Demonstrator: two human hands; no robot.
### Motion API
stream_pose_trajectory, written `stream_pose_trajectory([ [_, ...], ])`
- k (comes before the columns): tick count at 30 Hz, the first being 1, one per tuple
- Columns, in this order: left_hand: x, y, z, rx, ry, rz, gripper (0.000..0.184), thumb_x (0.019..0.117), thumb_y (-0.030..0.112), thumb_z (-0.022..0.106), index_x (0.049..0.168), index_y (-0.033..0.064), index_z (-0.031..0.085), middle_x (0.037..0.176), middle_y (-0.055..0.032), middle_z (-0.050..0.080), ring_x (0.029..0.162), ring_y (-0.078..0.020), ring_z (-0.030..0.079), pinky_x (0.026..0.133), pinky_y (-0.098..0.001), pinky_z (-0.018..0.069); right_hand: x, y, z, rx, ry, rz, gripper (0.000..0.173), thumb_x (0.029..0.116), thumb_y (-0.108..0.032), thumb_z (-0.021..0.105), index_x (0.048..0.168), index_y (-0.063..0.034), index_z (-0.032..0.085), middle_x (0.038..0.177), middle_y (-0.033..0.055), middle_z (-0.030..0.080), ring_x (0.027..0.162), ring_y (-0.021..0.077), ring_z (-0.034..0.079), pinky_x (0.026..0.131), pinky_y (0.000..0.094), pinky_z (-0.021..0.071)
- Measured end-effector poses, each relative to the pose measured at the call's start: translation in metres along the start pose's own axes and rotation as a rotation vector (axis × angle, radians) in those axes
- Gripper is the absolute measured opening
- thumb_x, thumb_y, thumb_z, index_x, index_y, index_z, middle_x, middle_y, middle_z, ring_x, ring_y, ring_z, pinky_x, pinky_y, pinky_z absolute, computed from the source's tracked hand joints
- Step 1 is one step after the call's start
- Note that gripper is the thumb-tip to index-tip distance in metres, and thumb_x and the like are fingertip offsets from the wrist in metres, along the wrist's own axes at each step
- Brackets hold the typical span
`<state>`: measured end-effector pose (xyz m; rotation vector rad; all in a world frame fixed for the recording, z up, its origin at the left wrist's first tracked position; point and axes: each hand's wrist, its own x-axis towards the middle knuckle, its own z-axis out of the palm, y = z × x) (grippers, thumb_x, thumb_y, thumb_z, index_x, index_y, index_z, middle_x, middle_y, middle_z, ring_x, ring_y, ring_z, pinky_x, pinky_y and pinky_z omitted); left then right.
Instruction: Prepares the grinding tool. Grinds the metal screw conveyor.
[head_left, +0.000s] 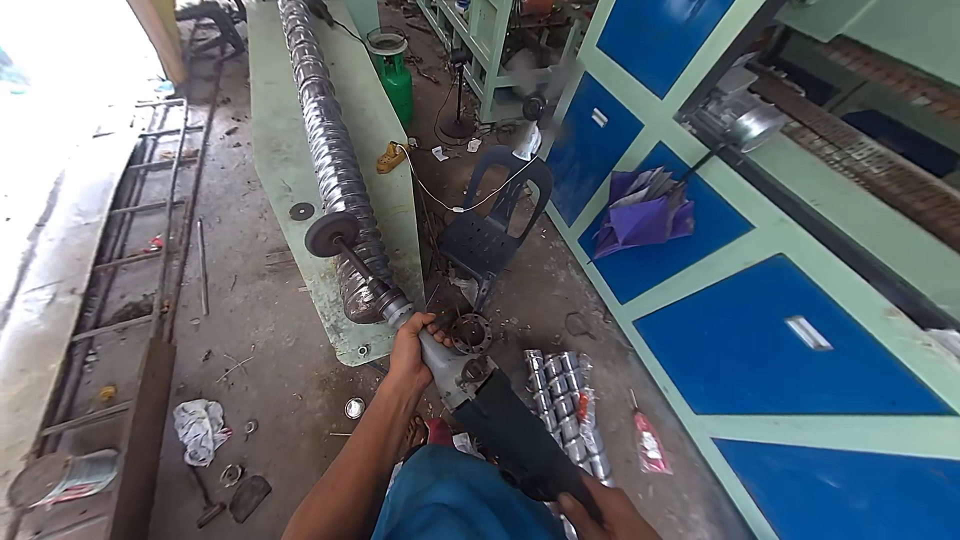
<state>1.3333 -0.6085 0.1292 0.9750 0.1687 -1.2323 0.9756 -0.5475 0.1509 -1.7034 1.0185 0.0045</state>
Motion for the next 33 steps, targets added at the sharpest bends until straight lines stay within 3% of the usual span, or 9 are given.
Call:
stream_pose_trajectory([
  [18,0.04,-0.028,0.025,0.116,-0.011,-0.048,0.009,0.0965,0.007,0.054,0.088,0.0085,0.052,0.062,-0.0022,0.05,0.05,-0.014,0.054,0.053,-0.0317,0.0548,0.014,0.043,0.011,0.176,0.079,0.002,0.048,0.1065,-0.05,0.049,0.11,-0.0046,0.065,0.067,0.0046,0.063,0.054,0.0167,0.061,0.054,0.0392,0.0563],
  [33,0.03,-0.02,0.019,0.079,0.0,-0.03,0.009,0.0968,0.007,0.054,0.088,0.0074,0.053,0.062,-0.0031,0.051,0.051,-0.0148,0.054,0.054,-0.0323,0.0554,0.011,0.032,0.005,0.176,0.01,0.017,0.049,0.1062,-0.05,0.049,0.114,-0.004,0.063,0.068,0.0041,0.062,0.054,0.0157,0.06,0.055,0.0381,0.0558],
])
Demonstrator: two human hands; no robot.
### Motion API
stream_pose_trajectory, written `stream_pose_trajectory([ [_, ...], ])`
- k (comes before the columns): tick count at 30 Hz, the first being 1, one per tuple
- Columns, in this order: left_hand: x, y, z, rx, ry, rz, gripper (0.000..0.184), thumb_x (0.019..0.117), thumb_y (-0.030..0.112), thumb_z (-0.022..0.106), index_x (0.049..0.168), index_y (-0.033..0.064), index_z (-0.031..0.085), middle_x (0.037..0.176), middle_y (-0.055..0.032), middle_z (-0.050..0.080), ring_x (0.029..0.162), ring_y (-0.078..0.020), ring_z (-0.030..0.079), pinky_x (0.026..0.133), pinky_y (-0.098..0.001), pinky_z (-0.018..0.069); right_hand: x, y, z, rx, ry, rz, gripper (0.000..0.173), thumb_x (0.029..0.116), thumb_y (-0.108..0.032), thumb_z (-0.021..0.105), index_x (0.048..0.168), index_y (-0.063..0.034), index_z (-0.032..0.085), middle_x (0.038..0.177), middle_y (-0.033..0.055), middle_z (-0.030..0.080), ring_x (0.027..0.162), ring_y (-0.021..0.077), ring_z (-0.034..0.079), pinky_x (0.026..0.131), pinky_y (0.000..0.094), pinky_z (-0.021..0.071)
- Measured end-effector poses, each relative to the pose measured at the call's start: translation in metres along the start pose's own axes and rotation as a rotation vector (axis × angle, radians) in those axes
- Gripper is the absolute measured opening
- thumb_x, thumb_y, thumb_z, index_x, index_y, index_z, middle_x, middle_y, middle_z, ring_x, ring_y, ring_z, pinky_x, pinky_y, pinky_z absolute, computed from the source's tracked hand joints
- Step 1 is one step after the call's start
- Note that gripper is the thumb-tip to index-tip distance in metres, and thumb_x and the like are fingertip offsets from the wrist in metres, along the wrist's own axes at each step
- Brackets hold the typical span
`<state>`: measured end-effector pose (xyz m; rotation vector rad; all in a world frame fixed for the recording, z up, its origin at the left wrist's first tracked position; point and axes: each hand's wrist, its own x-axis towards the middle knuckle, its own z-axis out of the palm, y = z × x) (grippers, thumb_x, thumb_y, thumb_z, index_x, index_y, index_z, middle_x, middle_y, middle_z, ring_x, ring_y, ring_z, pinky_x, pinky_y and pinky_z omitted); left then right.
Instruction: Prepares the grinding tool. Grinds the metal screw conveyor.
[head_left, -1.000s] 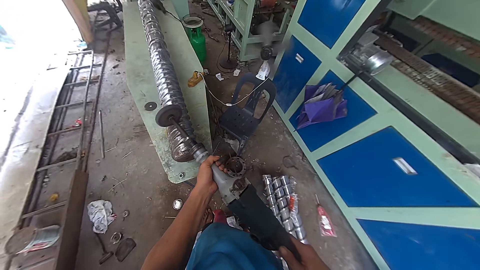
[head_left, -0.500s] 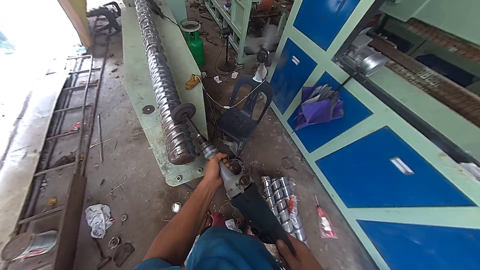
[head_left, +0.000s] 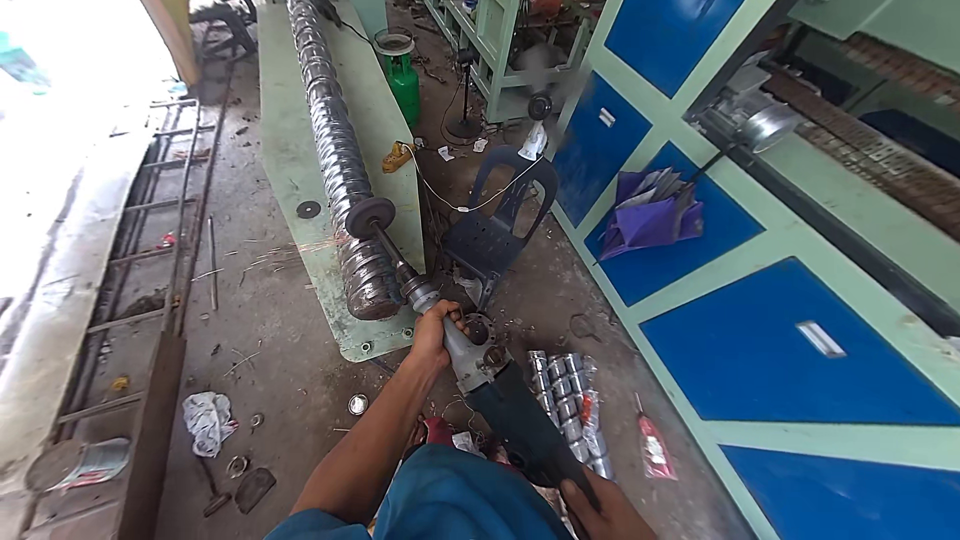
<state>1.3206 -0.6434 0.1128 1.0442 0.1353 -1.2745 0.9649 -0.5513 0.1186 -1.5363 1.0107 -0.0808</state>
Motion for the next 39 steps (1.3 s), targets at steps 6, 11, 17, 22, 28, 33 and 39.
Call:
stream_pose_trajectory([
  [6,-0.018,0.009,-0.009,-0.02,0.021,0.03,0.012,0.0982,0.008,0.052,0.086,0.0085,0.052,0.061,-0.0023,0.05,0.05,-0.0142,0.054,0.054,-0.0323,0.0556,-0.003,-0.003,0.001,-0.036,-0.012,-0.032,0.053,0.1047,-0.054,0.05,0.113,-0.0038,0.064,0.068,0.0049,0.062,0.055,0.0174,0.061,0.057,0.0412,0.0561],
  [11,-0.027,0.013,-0.018,-0.033,0.043,0.036,0.012,0.0991,0.009,0.051,0.087,0.0093,0.052,0.061,-0.0011,0.049,0.049,-0.0135,0.053,0.054,-0.0311,0.0556,-0.002,-0.011,0.0,-0.1,-0.031,-0.039,0.052,0.105,-0.052,0.051,0.114,-0.0025,0.065,0.071,0.0069,0.064,0.059,0.0187,0.063,0.061,0.0431,0.057],
  [17,-0.022,0.009,-0.011,-0.029,0.037,0.031,0.011,0.0986,0.008,0.052,0.087,0.0088,0.052,0.061,-0.002,0.05,0.05,-0.014,0.054,0.054,-0.0315,0.056,-0.002,-0.006,-0.004,-0.094,-0.035,-0.02,0.056,0.1044,-0.055,0.049,0.115,-0.0027,0.064,0.071,0.0067,0.063,0.059,0.019,0.063,0.061,0.0433,0.0567],
  [22,-0.008,0.001,-0.001,0.005,0.05,0.017,0.009,0.0969,0.007,0.054,0.089,0.0082,0.052,0.062,-0.0028,0.051,0.05,-0.015,0.055,0.053,-0.0324,0.0559,0.003,0.01,-0.002,-0.027,-0.008,-0.023,0.052,0.1051,-0.054,0.049,0.111,-0.0045,0.064,0.068,0.0051,0.062,0.055,0.0178,0.061,0.057,0.0412,0.0564],
  [28,0.011,-0.01,0.007,0.069,0.067,-0.003,0.006,0.0963,0.007,0.056,0.091,0.0076,0.052,0.063,-0.0032,0.051,0.05,-0.0151,0.054,0.052,-0.0328,0.0555,0.012,0.023,-0.002,0.091,-0.012,0.003,0.049,0.106,-0.051,0.048,0.109,-0.0046,0.063,0.067,0.004,0.062,0.053,0.0165,0.061,0.053,0.0377,0.0564],
  [33,0.013,-0.013,0.012,0.107,0.082,0.001,0.008,0.0964,0.007,0.056,0.09,0.0077,0.052,0.063,-0.0028,0.051,0.05,-0.0151,0.054,0.053,-0.0326,0.055,0.014,0.025,-0.004,0.154,-0.029,0.009,0.047,0.1065,-0.049,0.047,0.11,-0.0043,0.062,0.064,0.0033,0.06,0.05,0.0163,0.059,0.05,0.0376,0.0546],
  [39,-0.003,-0.006,0.006,0.072,0.1,0.034,0.007,0.0962,0.006,0.055,0.091,0.0075,0.051,0.063,-0.0033,0.051,0.05,-0.0149,0.055,0.052,-0.0324,0.0557,0.01,0.022,-0.006,0.11,-0.053,-0.007,0.047,0.1055,-0.051,0.05,0.109,-0.0062,0.063,0.065,0.0027,0.06,0.052,0.0158,0.059,0.052,0.0371,0.0546],
])
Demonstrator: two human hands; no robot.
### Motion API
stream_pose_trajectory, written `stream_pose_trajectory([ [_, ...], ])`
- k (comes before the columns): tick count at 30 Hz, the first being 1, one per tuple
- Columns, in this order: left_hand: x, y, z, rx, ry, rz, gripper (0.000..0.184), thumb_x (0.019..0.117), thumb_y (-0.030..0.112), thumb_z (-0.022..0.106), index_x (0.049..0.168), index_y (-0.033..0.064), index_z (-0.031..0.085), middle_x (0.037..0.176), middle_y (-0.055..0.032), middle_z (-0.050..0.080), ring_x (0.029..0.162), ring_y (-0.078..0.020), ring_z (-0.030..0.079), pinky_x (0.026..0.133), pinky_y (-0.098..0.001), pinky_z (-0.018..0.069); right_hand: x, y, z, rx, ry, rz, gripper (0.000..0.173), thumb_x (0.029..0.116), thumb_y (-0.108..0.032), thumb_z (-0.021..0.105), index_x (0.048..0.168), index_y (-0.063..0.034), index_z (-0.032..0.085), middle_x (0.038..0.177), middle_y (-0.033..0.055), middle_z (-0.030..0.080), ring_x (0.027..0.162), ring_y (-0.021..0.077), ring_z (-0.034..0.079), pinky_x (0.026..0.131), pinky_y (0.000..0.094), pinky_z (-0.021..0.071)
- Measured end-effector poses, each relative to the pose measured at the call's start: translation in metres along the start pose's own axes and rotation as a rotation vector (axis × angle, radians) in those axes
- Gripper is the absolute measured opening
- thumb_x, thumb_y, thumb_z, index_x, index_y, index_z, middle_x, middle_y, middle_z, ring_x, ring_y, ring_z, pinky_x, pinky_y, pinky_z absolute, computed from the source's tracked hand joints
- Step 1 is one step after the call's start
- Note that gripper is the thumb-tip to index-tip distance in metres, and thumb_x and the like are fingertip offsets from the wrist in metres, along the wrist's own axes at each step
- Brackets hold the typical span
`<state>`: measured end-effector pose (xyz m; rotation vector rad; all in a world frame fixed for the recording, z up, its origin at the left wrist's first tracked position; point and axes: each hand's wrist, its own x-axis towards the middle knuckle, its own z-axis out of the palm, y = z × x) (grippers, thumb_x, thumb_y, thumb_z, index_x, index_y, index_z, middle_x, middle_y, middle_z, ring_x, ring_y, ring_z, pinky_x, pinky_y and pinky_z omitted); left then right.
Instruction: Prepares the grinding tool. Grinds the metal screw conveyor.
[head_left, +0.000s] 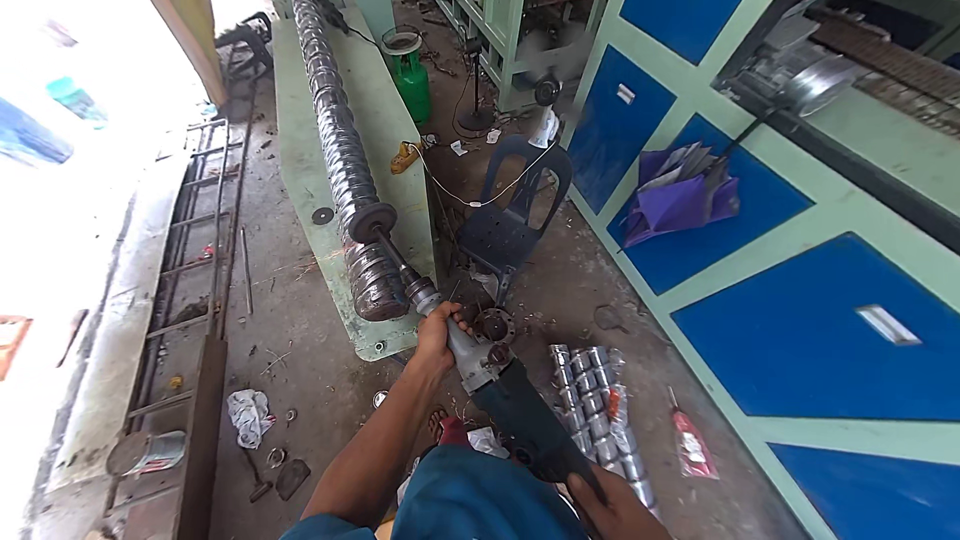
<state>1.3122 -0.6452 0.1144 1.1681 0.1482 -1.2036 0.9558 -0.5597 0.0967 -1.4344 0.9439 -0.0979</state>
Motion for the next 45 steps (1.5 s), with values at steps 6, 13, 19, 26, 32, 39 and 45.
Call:
stream_pose_trajectory([
  [6,-0.01,0.007,-0.014,-0.015,0.01,0.027,0.01,0.098,0.008,0.052,0.088,0.0086,0.051,0.062,-0.002,0.05,0.049,-0.0141,0.053,0.053,-0.0319,0.0559,0.001,-0.005,0.0,-0.078,-0.017,-0.019,0.051,0.104,-0.055,0.051,0.111,-0.0064,0.064,0.067,0.0041,0.061,0.054,0.0167,0.06,0.055,0.0402,0.0553],
  [13,-0.004,0.003,-0.007,-0.005,0.01,0.013,0.008,0.0981,0.008,0.053,0.09,0.0082,0.052,0.062,-0.0027,0.05,0.05,-0.0148,0.055,0.053,-0.0324,0.0559,0.004,-0.001,-0.004,-0.084,-0.023,0.007,0.052,0.1042,-0.056,0.049,0.114,-0.0075,0.064,0.068,0.004,0.063,0.056,0.0172,0.062,0.057,0.0404,0.0563],
  [19,0.012,-0.01,0.009,0.046,0.011,-0.011,0.007,0.0958,0.006,0.055,0.09,0.0072,0.051,0.062,-0.003,0.05,0.049,-0.0148,0.054,0.051,-0.0324,0.0551,0.007,0.013,-0.006,0.001,-0.003,0.021,0.052,0.1053,-0.056,0.046,0.108,-0.0072,0.064,0.067,0.0038,0.061,0.052,0.0174,0.06,0.052,0.0392,0.0558],
  [26,0.011,-0.009,0.011,0.08,0.035,-0.007,0.006,0.0967,0.007,0.054,0.091,0.007,0.052,0.063,-0.0033,0.051,0.05,-0.0151,0.054,0.052,-0.0331,0.0556,0.008,0.014,-0.007,0.06,-0.014,0.005,0.05,0.1048,-0.055,0.048,0.108,-0.0075,0.064,0.064,0.0026,0.06,0.051,0.0159,0.059,0.05,0.0373,0.0545],
  [32,-0.008,0.003,-0.005,0.042,0.052,0.028,0.009,0.0977,0.008,0.052,0.089,0.0085,0.051,0.061,-0.0021,0.05,0.049,-0.0143,0.053,0.052,-0.0322,0.0556,0.006,0.007,-0.007,-0.043,-0.037,-0.052,0.053,0.1038,-0.056,0.051,0.112,-0.0056,0.065,0.071,0.0048,0.063,0.058,0.0167,0.062,0.058,0.0401,0.0565],
  [39,-0.006,0.002,-0.006,0.036,0.051,0.026,0.007,0.097,0.008,0.053,0.09,0.0085,0.051,0.062,-0.0026,0.05,0.049,-0.0148,0.054,0.052,-0.0331,0.056,0.008,0.006,-0.006,-0.111,-0.01,-0.084,0.057,0.1046,-0.057,0.047,0.113,-0.0033,0.066,0.076,0.0075,0.066,0.067,0.0171,0.065,0.067,0.0421,0.0568],
  [45,0.01,-0.01,0.006,0.065,0.036,-0.005,0.005,0.0963,0.007,0.055,0.093,0.0073,0.051,0.064,-0.0036,0.051,0.05,-0.0154,0.055,0.052,-0.0328,0.0556,0.009,0.021,-0.006,0.023,-0.021,-0.014,0.053,0.1049,-0.057,0.047,0.11,-0.007,0.064,0.067,0.0034,0.062,0.053,0.0167,0.061,0.053,0.039,0.0561],
])
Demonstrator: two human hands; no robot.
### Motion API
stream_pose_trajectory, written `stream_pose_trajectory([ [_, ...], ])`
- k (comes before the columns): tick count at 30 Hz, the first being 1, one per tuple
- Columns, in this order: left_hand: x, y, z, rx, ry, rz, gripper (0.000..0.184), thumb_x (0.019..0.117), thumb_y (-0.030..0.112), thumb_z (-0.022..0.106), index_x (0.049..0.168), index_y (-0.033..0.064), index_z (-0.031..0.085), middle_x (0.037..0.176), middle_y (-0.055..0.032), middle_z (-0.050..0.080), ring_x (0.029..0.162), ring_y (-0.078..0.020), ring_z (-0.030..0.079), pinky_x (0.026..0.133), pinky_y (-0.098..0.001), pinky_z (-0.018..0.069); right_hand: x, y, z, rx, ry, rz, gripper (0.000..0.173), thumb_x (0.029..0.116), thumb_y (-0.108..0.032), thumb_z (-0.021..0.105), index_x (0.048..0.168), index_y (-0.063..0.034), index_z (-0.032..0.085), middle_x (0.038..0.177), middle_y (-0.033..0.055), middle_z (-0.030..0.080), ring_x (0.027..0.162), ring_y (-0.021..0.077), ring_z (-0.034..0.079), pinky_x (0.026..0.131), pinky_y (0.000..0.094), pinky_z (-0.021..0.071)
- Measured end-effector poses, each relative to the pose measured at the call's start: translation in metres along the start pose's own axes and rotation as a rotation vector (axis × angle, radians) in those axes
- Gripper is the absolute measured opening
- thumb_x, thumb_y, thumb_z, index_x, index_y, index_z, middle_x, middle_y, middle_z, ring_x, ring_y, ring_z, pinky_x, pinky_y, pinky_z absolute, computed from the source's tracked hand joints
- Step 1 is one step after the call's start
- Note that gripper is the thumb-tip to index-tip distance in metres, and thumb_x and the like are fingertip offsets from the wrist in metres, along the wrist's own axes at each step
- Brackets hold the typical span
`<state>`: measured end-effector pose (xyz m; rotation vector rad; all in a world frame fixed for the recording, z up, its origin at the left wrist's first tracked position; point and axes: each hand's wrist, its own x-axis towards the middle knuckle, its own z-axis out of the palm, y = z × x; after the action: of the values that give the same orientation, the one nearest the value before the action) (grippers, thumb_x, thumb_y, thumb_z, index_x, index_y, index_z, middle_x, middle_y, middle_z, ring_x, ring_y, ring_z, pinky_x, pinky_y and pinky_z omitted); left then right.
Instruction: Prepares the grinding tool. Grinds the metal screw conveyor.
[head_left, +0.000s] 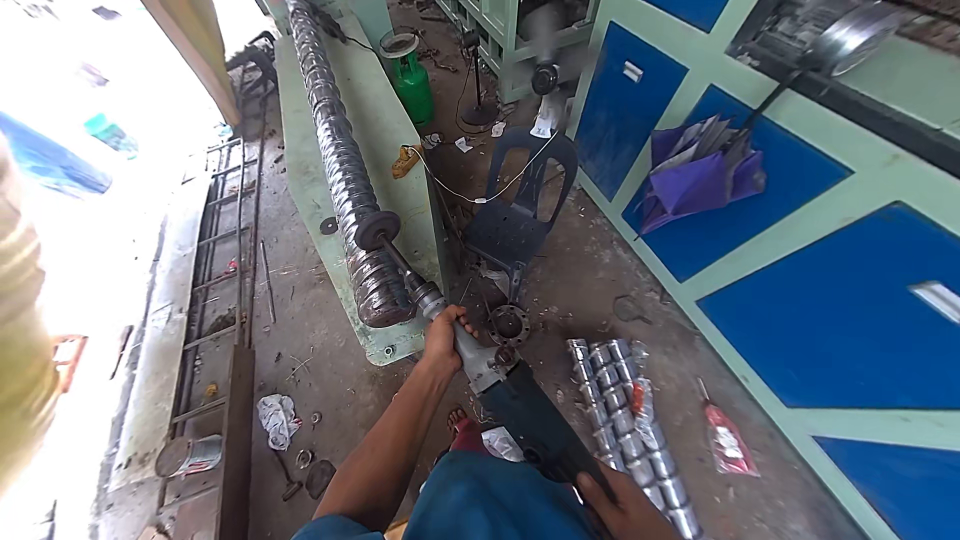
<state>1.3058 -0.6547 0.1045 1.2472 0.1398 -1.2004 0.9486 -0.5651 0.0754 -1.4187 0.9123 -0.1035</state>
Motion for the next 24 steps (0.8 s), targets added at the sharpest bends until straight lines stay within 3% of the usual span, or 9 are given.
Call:
stream_pose_trajectory([
  [6,0.001,0.0,0.004,0.017,0.019,-0.005,0.006,0.0962,0.007,0.055,0.092,0.0069,0.052,0.063,-0.0038,0.051,0.05,-0.0157,0.054,0.052,-0.0333,0.0556,0.001,-0.002,-0.003,0.041,-0.009,0.008,0.052,0.1051,-0.056,0.047,0.108,-0.0075,0.063,0.065,0.0035,0.061,0.05,0.0167,0.059,0.05,0.0379,0.0551],
  [11,-0.014,0.008,-0.008,0.0,0.021,0.026,0.007,0.0976,0.007,0.053,0.091,0.0076,0.052,0.063,-0.0029,0.051,0.05,-0.0152,0.054,0.053,-0.0333,0.0563,-0.002,-0.008,-0.001,-0.026,-0.037,-0.016,0.054,0.1043,-0.057,0.049,0.111,-0.0053,0.064,0.067,0.004,0.061,0.054,0.0169,0.061,0.055,0.04,0.0559],
  [16,-0.025,0.016,-0.018,-0.035,0.018,0.024,0.011,0.0982,0.008,0.052,0.088,0.0085,0.052,0.062,-0.0022,0.05,0.049,-0.0147,0.054,0.054,-0.0325,0.0565,-0.006,-0.027,0.001,-0.158,-0.036,-0.008,0.057,0.1047,-0.054,0.049,0.117,-0.0006,0.065,0.077,0.0101,0.066,0.065,0.0205,0.065,0.064,0.0445,0.0571],
  [24,-0.029,0.021,-0.031,-0.08,-0.001,0.016,0.011,0.0992,0.01,0.051,0.088,0.009,0.051,0.061,-0.0016,0.049,0.048,-0.0146,0.054,0.053,-0.0327,0.0568,-0.01,-0.042,0.004,-0.206,-0.029,0.007,0.057,0.1042,-0.054,0.051,0.117,-0.0001,0.064,0.078,0.011,0.066,0.066,0.0216,0.066,0.065,0.0456,0.0569],
])
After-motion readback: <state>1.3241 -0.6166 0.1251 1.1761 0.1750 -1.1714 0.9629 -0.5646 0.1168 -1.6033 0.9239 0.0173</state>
